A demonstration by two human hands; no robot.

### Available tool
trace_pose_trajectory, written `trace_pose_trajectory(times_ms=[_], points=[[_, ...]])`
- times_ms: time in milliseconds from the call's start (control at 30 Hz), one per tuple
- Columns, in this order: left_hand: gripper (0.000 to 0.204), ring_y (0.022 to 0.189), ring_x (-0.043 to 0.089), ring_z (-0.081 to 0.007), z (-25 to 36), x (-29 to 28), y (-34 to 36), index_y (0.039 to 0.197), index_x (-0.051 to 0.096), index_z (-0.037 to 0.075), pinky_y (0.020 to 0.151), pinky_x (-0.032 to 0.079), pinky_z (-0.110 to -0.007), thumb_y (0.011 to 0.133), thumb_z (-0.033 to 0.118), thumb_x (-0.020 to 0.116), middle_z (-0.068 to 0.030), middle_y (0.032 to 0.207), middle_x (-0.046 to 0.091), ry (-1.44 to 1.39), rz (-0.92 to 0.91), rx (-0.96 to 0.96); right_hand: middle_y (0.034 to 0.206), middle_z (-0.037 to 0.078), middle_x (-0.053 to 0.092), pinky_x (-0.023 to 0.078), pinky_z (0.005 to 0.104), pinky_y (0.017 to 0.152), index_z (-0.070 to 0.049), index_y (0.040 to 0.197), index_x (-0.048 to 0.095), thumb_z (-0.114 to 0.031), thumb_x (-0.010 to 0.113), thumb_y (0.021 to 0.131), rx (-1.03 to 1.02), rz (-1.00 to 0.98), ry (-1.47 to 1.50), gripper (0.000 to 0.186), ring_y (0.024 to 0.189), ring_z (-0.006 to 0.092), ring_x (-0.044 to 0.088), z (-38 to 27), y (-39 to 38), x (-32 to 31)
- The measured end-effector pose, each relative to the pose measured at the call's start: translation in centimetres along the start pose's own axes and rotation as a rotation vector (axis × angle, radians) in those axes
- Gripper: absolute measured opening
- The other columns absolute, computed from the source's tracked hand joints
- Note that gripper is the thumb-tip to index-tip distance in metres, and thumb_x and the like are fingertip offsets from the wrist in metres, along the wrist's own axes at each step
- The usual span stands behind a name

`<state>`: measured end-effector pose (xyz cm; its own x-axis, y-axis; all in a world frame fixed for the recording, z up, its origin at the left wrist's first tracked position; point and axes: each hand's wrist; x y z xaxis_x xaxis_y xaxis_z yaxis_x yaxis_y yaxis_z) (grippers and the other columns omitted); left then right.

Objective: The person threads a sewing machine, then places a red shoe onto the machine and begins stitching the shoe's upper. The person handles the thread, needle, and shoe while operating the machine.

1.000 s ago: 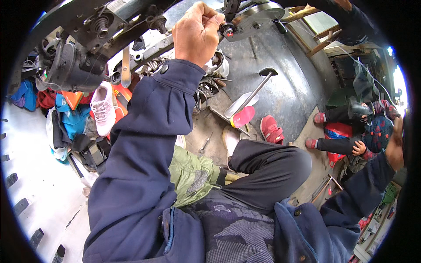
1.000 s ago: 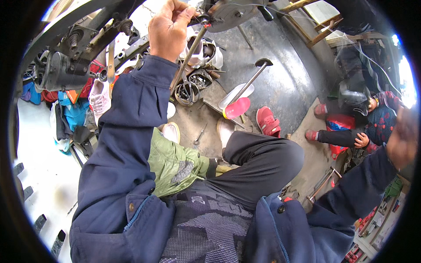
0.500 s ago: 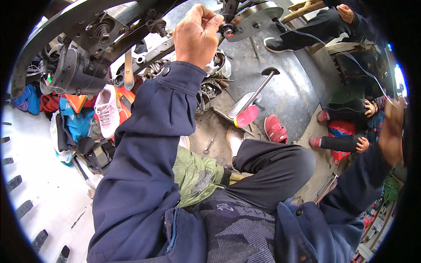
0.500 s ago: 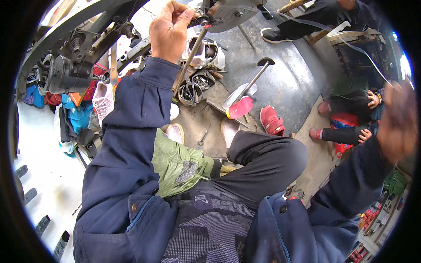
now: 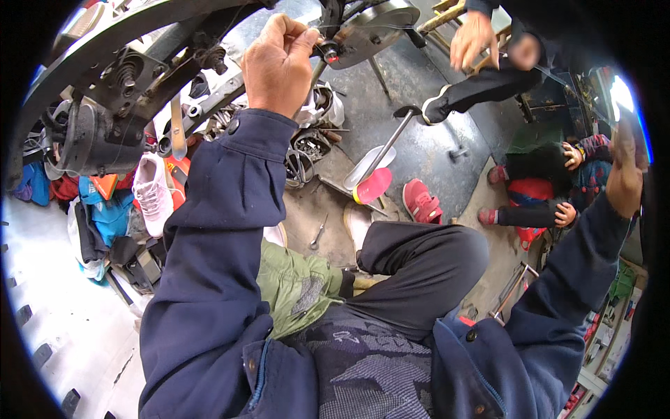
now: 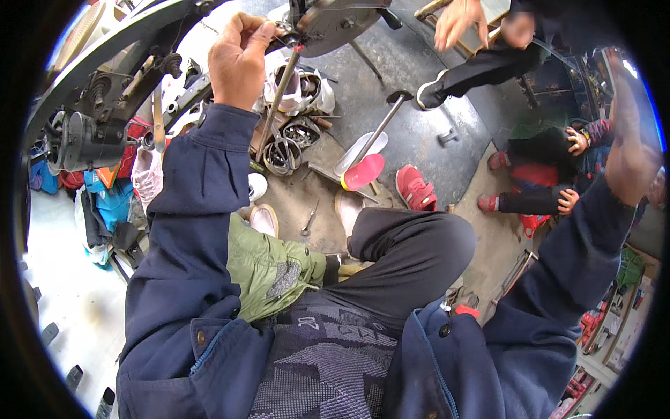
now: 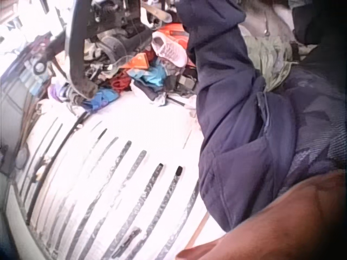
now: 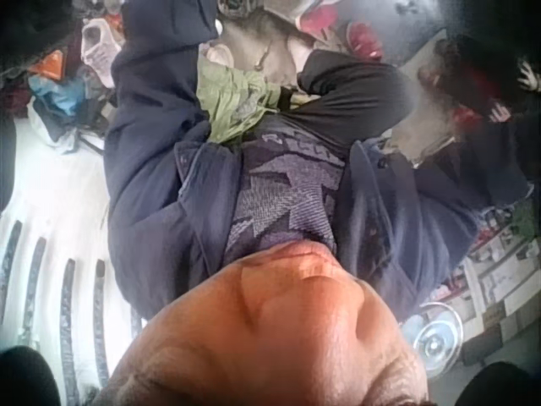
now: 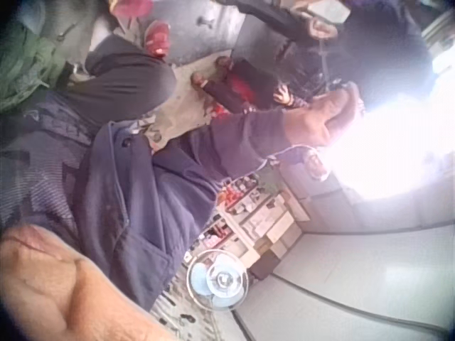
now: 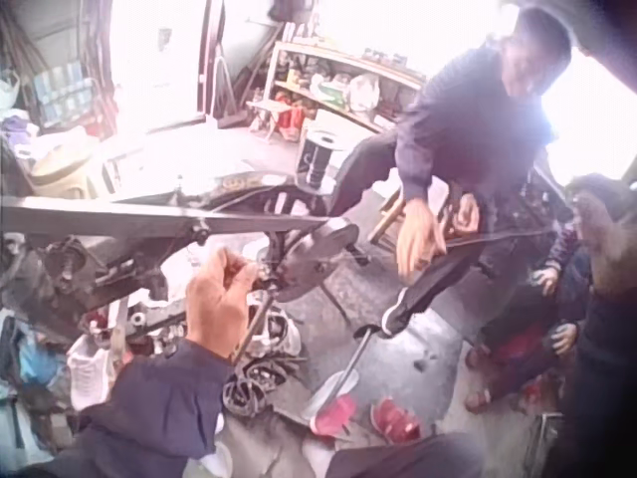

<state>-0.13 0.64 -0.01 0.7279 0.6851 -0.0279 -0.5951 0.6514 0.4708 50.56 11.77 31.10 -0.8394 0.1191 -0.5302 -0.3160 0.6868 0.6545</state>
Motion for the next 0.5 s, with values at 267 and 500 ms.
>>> trace_pose_trajectory(times_ms=[267, 500], points=[[0.012, 0.070, 0.070, -0.0149, 0.1, -0.1, -0.3, 0.091, 0.072, 0.004, 0.069, 0.054, -0.031, 0.094, 0.014, 0.077, -0.0062, 0.075, 0.074, 0.071, 0.019, -0.012, 0.115, 0.007, 0.075, 0.052, 0.0311, 0.099, -0.004, 0.121, 0.075, -0.018, 0.067, 0.107, -0.146, -0.380, -0.592, 0.022, 0.106, 0.0200, 0.070, -3.8, -3.1, 5.3], [0.011, 0.071, 0.072, -0.0146, 0.3, -0.2, -0.3, 0.092, 0.070, 0.005, 0.069, 0.054, -0.031, 0.095, 0.014, 0.075, -0.0060, 0.079, 0.078, 0.068, 0.009, -0.025, 0.118, 0.007, 0.074, 0.049, 0.0325, 0.107, 0.002, 0.120, 0.076, -0.006, 0.068, 0.104, -0.121, -0.294, -0.539, 0.020, 0.111, 0.0174, 0.069, -4.7, -3.0, 5.3]])
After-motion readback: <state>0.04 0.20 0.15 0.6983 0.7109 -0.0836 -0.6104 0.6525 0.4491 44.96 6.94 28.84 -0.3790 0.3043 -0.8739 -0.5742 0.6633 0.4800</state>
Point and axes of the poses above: each hand's wrist, its own y-axis towards the middle knuckle, its own x-axis out of the palm, z = x × y
